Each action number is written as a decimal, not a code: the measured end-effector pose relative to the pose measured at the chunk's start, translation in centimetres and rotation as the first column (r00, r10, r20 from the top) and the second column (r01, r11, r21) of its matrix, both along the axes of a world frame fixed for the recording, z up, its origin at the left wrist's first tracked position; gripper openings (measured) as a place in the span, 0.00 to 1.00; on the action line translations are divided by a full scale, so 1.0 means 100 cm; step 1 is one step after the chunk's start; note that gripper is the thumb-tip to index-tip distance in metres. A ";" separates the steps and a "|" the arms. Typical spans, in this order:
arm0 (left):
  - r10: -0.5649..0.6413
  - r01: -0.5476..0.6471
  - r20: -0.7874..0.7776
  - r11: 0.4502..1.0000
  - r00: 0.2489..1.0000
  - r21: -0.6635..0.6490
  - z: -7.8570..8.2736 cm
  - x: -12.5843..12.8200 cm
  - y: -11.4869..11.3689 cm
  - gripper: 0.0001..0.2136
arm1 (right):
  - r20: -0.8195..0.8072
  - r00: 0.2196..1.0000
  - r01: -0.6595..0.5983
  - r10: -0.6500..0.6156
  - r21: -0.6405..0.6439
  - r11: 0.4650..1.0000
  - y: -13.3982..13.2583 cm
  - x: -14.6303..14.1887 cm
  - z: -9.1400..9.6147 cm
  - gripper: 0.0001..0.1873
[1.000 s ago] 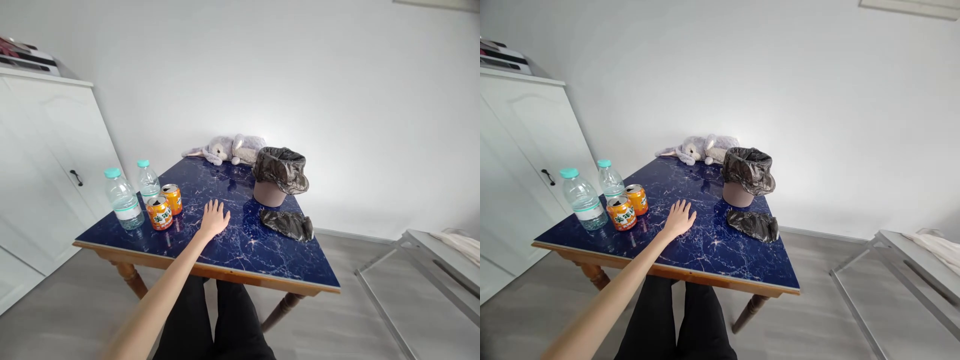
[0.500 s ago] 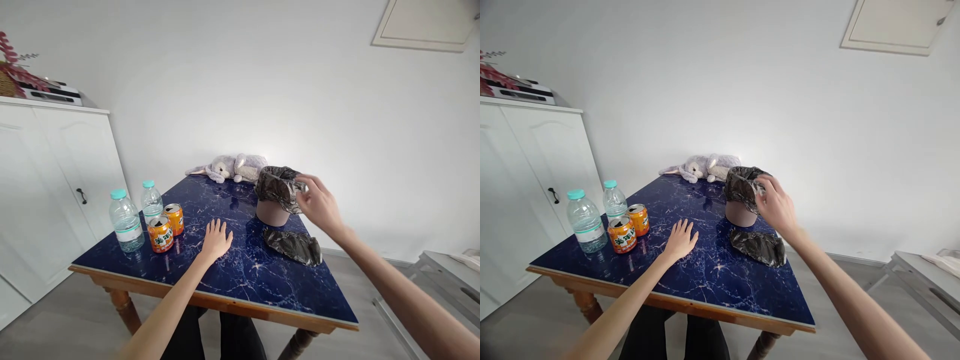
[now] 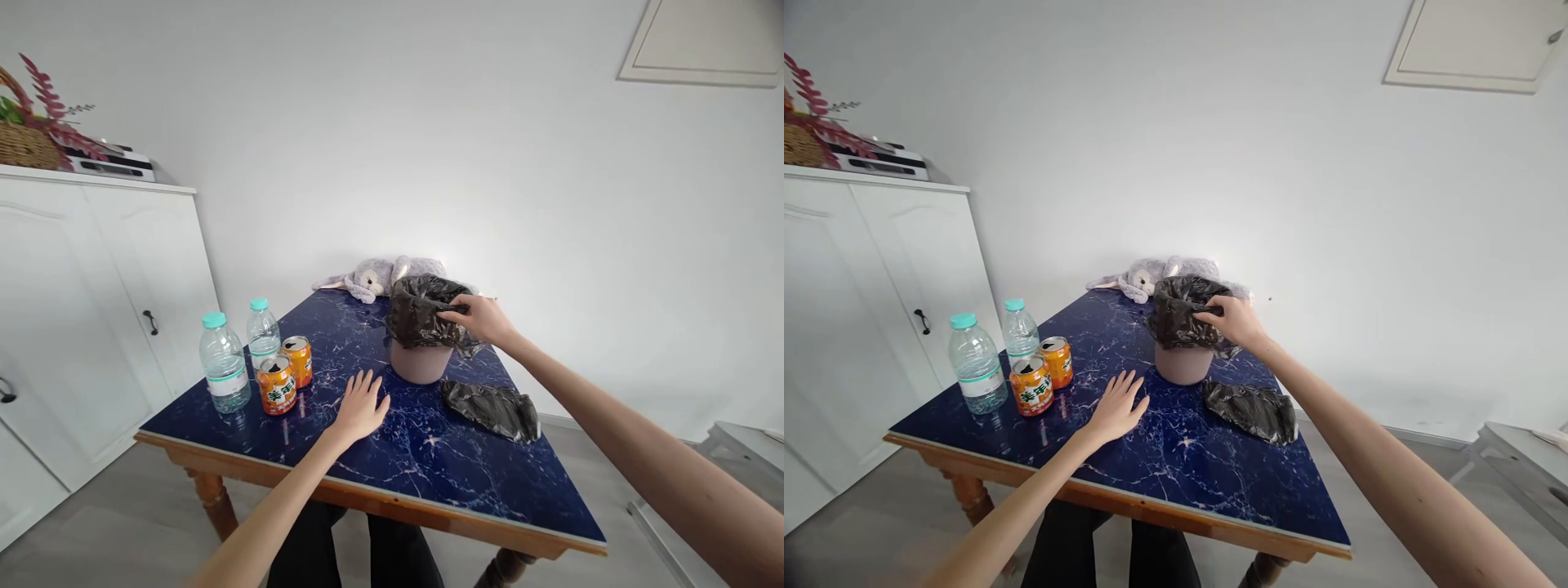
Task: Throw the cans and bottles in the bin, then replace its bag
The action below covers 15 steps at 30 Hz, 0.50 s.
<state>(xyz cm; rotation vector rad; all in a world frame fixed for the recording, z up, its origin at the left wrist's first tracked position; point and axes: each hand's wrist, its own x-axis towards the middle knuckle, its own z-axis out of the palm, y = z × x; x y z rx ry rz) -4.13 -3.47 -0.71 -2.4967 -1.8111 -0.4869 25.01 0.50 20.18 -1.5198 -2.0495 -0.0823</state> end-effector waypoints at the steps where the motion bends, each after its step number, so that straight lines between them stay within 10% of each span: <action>1: -0.042 0.043 0.025 0.999 0.999 -0.027 0.002 -0.007 -0.011 0.31 | -0.028 0.998 -0.055 0.055 -0.002 0.998 -0.009 -0.004 0.000 0.21; 8: -0.136 0.226 0.467 0.964 0.874 -0.142 0.034 -0.054 -0.078 0.23 | -0.145 0.943 -0.298 0.300 0.039 0.954 -0.071 -0.020 -0.003 0.20; 15: -0.059 0.203 0.630 0.966 0.774 -0.158 0.042 -0.052 -0.085 0.19 | -0.259 0.897 -0.306 0.359 0.223 0.925 -0.087 -0.026 -0.036 0.23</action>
